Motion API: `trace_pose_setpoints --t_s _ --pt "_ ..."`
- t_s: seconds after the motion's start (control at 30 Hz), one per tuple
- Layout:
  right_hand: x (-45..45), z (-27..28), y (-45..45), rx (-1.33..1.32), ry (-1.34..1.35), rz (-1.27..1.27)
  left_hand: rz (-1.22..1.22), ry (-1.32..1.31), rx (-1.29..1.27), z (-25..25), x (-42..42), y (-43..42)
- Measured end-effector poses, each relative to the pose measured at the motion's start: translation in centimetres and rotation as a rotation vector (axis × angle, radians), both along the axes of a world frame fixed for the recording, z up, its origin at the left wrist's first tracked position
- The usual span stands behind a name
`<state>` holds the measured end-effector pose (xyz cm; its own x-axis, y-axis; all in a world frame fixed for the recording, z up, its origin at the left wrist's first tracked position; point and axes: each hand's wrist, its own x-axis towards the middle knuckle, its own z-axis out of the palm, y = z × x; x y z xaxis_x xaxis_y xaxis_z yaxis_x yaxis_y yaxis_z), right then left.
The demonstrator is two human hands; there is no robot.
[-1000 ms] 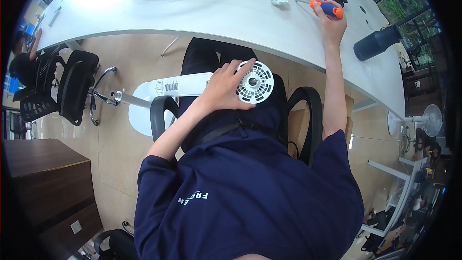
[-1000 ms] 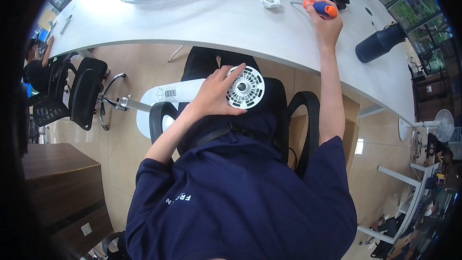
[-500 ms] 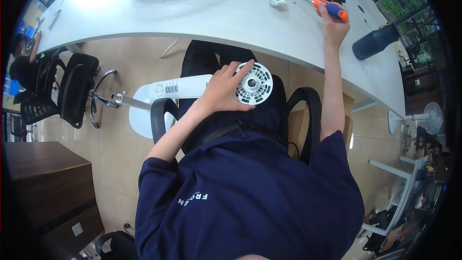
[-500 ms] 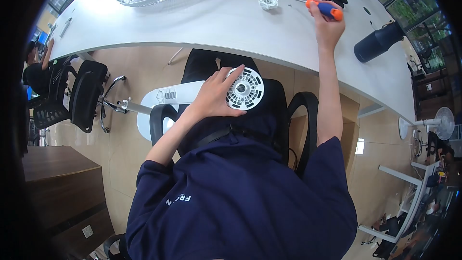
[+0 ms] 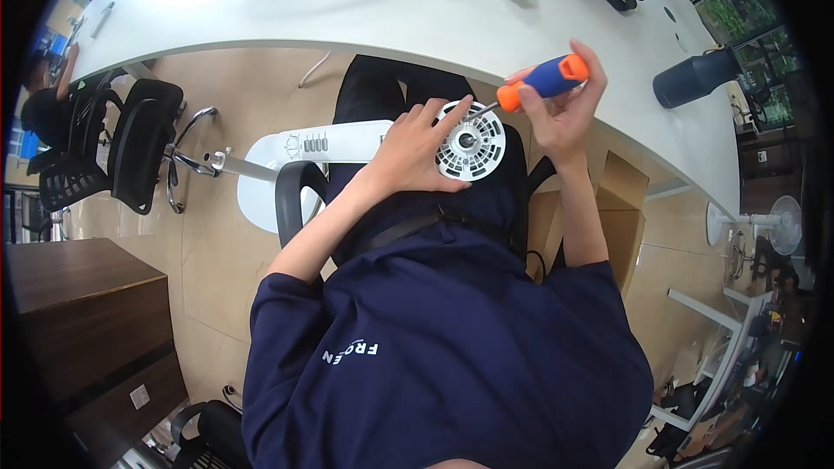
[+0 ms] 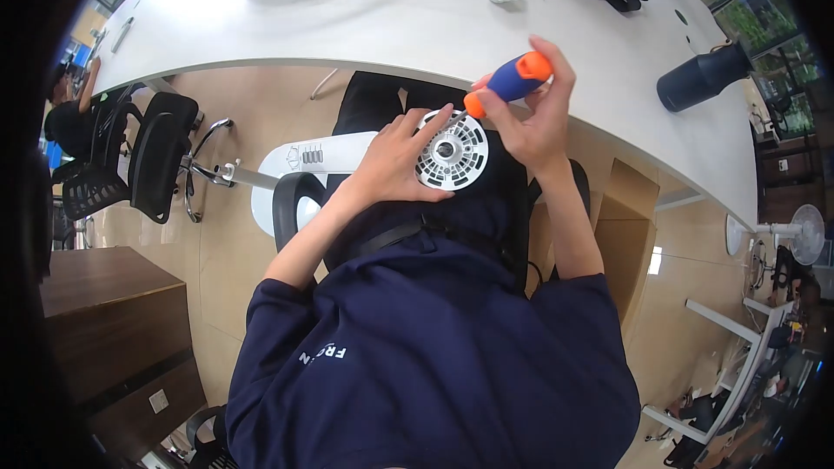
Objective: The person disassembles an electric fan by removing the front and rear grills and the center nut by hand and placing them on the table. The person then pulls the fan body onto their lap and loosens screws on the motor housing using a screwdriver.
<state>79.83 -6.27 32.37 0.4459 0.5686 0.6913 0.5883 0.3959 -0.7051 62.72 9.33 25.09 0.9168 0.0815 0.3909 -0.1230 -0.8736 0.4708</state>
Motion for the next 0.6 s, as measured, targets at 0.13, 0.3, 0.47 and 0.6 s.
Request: trace_pose_setpoints --t_s 0.13,0.3,0.47,0.6 --pt "0.0 -1.2 0.6 -0.034 -0.175 -0.007 -0.005 -0.016 0.007 -0.2 -0.1 0.0" --pt "-0.3 -1.2 1.0 -0.035 -0.319 -0.015 -0.011 -0.015 0.026 -0.1 -0.1 0.1" --pt "-0.8 0.8 1.5 -0.140 -0.389 0.163 -0.002 -0.055 0.024 -0.5 0.0 0.1" --pt "-2.0 1.1 2.8 -0.119 -0.058 0.404 -0.006 -0.039 0.013 -0.6 0.1 0.2"
